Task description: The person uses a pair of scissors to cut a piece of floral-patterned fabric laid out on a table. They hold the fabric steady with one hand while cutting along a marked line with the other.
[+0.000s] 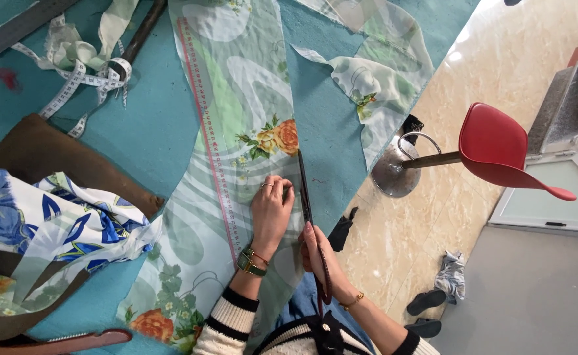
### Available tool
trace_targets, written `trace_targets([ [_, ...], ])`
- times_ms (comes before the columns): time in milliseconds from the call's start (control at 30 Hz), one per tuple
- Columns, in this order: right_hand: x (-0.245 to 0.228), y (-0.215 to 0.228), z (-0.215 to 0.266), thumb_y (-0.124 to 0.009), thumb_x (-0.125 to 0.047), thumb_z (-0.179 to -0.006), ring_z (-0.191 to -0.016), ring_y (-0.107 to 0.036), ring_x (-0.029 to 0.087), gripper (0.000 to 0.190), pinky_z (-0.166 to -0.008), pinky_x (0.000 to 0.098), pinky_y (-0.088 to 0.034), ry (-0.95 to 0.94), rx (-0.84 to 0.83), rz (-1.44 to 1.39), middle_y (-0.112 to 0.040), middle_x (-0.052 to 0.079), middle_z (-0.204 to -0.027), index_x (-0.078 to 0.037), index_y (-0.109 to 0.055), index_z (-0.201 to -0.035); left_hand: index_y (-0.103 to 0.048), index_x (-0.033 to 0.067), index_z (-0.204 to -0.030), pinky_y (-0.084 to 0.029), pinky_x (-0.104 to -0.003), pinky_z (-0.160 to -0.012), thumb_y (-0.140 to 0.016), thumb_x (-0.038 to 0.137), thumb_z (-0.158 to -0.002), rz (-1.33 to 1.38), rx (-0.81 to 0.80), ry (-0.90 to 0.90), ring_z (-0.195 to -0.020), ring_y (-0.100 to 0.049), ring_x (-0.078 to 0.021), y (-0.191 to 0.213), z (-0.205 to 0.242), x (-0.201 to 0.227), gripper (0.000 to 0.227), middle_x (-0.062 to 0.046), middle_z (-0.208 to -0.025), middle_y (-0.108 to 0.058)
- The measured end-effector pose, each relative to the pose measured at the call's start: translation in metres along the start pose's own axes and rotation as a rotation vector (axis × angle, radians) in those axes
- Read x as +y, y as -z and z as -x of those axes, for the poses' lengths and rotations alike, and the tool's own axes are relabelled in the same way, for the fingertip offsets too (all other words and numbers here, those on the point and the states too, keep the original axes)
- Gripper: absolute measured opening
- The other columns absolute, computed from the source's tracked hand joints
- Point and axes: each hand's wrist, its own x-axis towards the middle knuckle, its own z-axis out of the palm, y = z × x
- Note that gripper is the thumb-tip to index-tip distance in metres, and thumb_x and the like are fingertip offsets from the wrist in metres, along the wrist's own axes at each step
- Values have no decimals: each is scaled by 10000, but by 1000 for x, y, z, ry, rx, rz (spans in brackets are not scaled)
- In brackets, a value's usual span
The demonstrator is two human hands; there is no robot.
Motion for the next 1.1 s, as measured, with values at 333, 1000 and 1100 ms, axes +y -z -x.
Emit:
trace_targets([
  [333, -4, 3, -27, -402, -622, -1062, -513, -377, 90, 590, -477, 235, -289, 9, 53, 161, -361, -1, -649, -54, -554, -1016, -623, 162, -976, -571, -348, -749, -661, 211, -954, 14, -51, 95, -892, -720, -248, -9, 3, -10, 65, -1, -1021, -597],
  [1000, -39, -5, -29, -387, -651, -1045, -549, -369, 65, 610, -506, 212, -307, -1, 36, 164, -322, -40, -702, -59, -529, -1025, -638, 161, -977, -583, -378, -814, -649, 221, -949, 91, -78, 176, -1014, -717, -268, 2, 1, -2, 67, -20, -1050, -614],
  [1100, -38, -3, -37, -393, -658, -1041, -544, -430, 91, 601, -500, 233, -350, 29, 21, 220, -372, -8, -678, -77, -549, -1022, -633, 162, -965, -581, -386, -811, -654, 221, -934, 110, -78, 200, -1017, -710, -262, 1, 1, -2, 70, -14, -1047, -615],
])
